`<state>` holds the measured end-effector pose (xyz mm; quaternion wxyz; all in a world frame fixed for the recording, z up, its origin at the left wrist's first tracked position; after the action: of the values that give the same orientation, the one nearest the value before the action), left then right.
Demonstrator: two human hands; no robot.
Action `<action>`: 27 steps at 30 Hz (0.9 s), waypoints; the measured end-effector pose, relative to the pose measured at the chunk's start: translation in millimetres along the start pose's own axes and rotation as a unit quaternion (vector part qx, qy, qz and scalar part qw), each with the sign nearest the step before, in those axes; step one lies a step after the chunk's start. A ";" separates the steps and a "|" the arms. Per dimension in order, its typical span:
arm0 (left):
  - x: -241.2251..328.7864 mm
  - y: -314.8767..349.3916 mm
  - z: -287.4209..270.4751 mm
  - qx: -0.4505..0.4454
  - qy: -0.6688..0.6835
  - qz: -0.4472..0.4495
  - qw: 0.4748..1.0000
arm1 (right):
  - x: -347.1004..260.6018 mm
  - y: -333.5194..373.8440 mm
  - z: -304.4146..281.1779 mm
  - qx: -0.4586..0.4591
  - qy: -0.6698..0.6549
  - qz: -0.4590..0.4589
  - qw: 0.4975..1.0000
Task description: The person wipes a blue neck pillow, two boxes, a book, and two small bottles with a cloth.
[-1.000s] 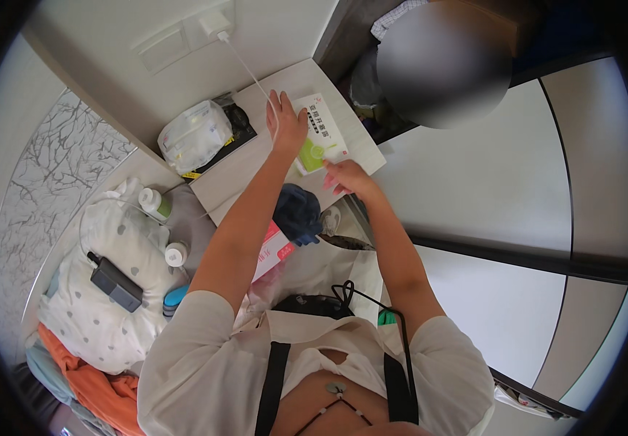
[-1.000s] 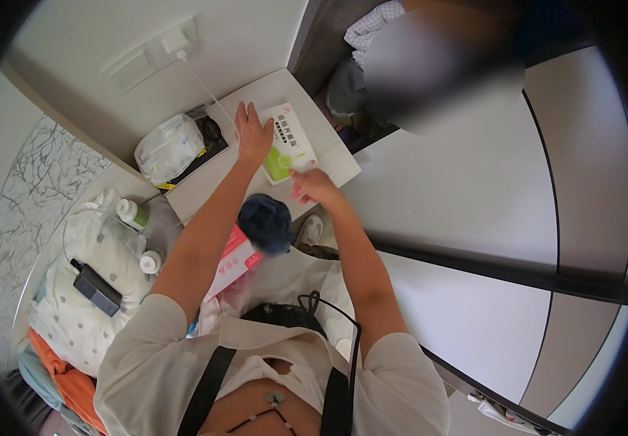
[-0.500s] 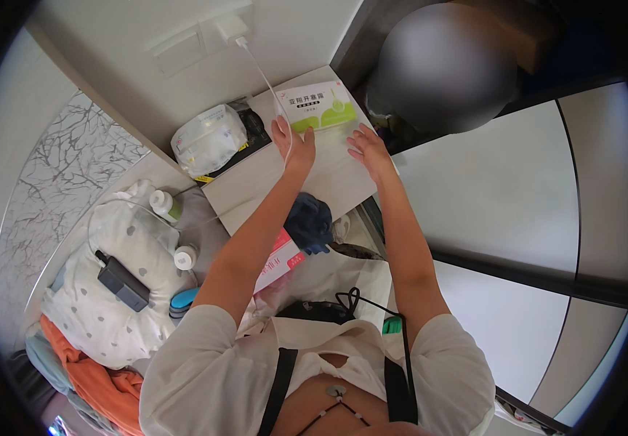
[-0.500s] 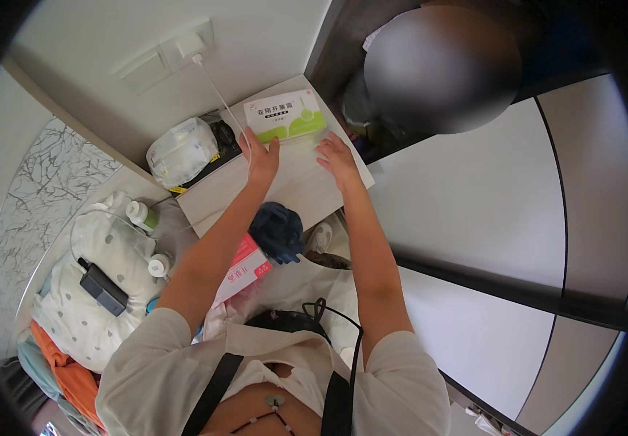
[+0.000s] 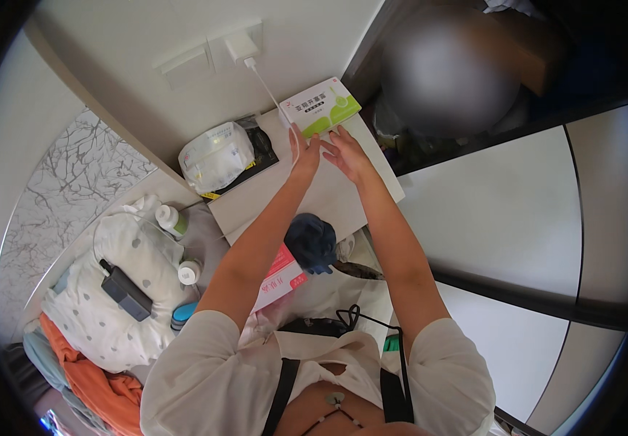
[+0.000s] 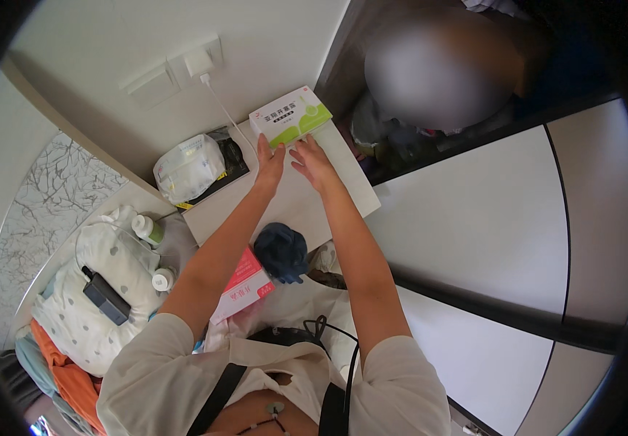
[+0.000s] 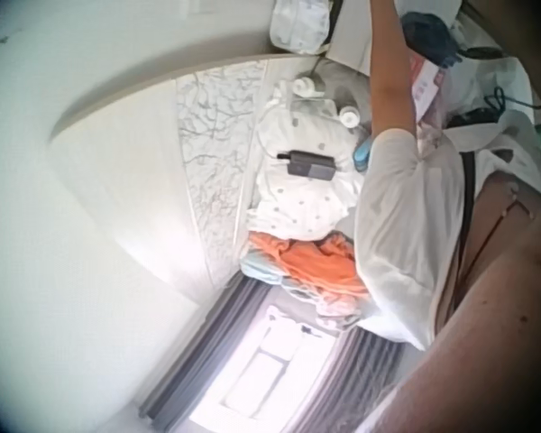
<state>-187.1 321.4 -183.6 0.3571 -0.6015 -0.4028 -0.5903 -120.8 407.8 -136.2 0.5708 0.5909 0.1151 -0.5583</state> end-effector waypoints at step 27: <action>53.2 85.2 -18.5 -0.119 0.013 0.027 0.992 | 50.3 71.1 -5.1 0.022 -0.037 0.033 0.999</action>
<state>-118.8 272.1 -125.7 0.3040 -0.6429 -0.3089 -0.6316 -45.5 363.8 -138.6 0.5800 0.5858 0.0620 -0.5627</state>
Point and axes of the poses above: each hand's wrist, its own y-axis away from the middle knuckle, its own z-axis out of the palm, x = y × z, the point moved 4 cm from there along -y, towards the middle knuckle, and after that the axes turned 4 degrees about z, right-handed, at the moved point
